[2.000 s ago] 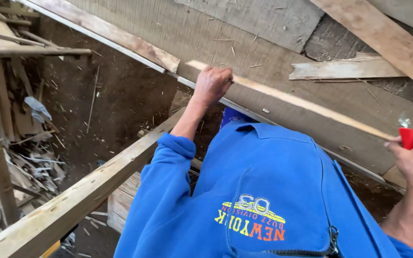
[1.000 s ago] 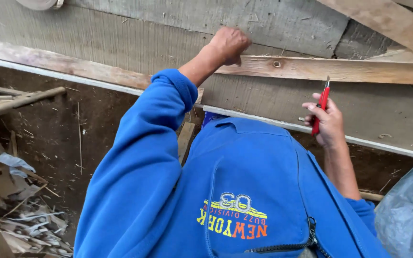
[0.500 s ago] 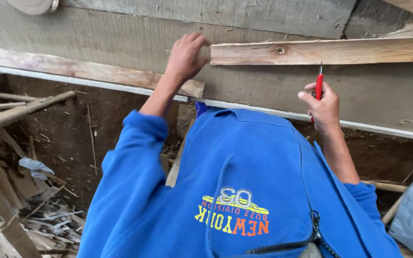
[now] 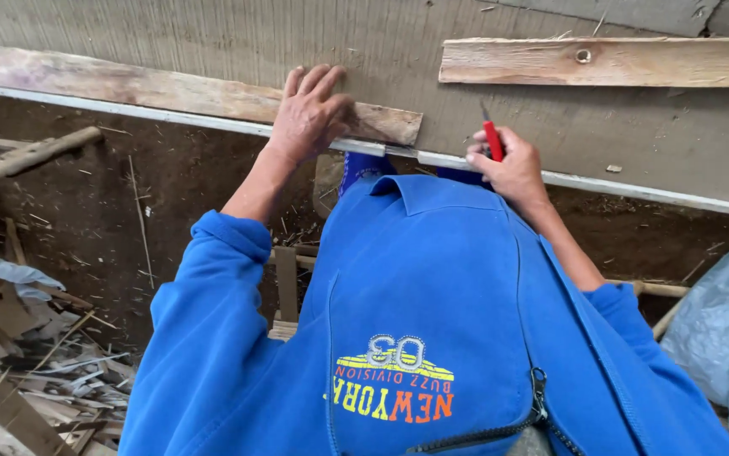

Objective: Using a utility knife to cut and score thin wooden strips or bark.

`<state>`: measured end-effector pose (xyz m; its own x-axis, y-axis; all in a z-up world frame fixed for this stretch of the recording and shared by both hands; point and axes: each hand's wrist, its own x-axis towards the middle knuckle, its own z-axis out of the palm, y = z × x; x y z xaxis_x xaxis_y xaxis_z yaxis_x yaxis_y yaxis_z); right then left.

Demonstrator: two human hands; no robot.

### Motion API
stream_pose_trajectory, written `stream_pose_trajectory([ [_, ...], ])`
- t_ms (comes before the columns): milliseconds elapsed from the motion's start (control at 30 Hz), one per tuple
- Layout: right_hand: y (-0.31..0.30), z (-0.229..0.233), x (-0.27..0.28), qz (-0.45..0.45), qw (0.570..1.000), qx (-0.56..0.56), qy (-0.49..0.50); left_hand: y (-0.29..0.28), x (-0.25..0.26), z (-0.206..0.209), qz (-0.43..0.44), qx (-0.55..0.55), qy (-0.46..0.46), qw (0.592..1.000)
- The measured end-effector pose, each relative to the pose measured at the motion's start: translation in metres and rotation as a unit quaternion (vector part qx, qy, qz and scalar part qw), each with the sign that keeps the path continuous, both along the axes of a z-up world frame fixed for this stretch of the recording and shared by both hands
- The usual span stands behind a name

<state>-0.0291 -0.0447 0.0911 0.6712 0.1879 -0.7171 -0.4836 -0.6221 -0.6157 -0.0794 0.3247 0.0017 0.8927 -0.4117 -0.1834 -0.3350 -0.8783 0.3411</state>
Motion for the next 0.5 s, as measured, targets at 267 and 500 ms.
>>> stream_pose_trajectory([
  [267,0.047,-0.047,-0.003,0.093,0.992,0.018,-0.084,0.001,0.0,0.007,0.018,-0.026,0.025,0.999],
  [500,0.079,-0.048,-0.004,-0.02,0.999,0.033,-0.023,0.007,-0.011,0.006,0.012,-0.037,-0.005,0.999],
])
